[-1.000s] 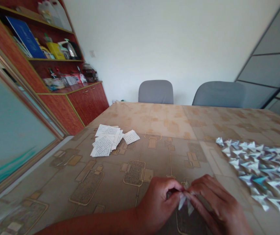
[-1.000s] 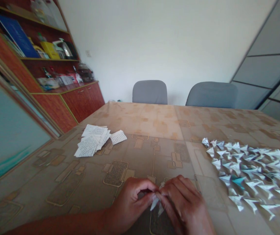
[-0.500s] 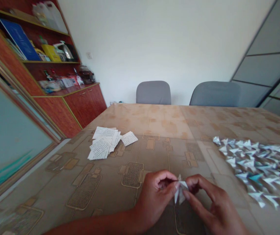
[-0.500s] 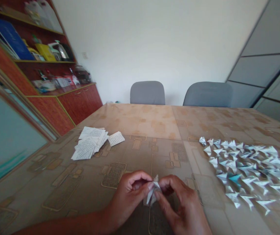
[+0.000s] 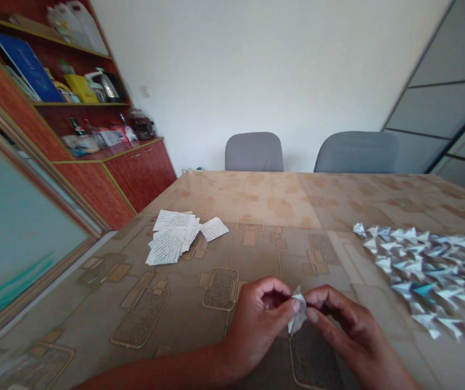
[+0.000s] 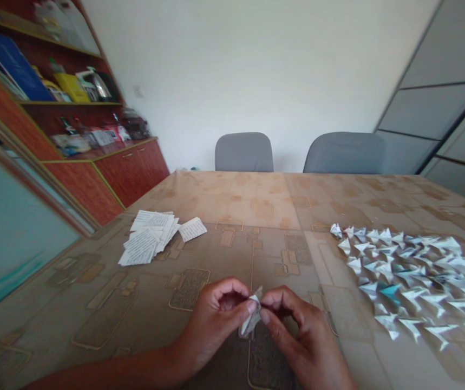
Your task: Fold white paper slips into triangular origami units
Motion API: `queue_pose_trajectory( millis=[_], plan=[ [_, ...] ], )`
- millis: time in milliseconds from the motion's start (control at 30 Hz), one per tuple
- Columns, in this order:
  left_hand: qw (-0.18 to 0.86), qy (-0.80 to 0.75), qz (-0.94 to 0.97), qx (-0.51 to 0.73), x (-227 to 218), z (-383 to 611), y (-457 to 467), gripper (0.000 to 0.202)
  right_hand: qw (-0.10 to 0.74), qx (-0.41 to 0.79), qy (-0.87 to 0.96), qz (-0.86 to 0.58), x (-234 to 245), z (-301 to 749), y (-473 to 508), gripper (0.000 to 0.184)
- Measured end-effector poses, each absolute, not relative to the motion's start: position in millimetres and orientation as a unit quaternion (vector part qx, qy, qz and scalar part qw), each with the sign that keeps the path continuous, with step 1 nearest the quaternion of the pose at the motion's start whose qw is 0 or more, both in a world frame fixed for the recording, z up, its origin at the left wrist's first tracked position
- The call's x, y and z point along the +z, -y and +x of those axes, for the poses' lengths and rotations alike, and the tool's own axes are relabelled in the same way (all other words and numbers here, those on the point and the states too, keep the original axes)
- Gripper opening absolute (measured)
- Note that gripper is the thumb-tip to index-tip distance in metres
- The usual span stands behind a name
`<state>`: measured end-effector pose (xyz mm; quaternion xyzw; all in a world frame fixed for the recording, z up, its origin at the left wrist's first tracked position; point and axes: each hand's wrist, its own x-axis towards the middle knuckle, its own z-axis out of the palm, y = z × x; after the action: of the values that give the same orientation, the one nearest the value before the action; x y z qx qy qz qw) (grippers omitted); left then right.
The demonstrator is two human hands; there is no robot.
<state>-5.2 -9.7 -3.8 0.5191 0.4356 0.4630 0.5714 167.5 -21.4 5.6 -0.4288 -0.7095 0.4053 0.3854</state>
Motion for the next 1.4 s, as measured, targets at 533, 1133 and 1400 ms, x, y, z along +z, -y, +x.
queue_pose_trajectory(
  millis=[533,1133,1400],
  plan=[
    [0.602,-0.419,0.520,0.438,-4,-6,9,0.016,0.388,0.377,0.708,-0.454,5,168,18,0.015],
    [0.603,-0.412,0.542,0.416,1,-8,11,0.023,0.403,0.344,0.712,-0.462,6,166,17,0.014],
    [0.629,-0.409,0.519,0.410,-3,-5,9,0.012,0.386,0.340,0.728,-0.454,18,167,17,0.014]
  ],
)
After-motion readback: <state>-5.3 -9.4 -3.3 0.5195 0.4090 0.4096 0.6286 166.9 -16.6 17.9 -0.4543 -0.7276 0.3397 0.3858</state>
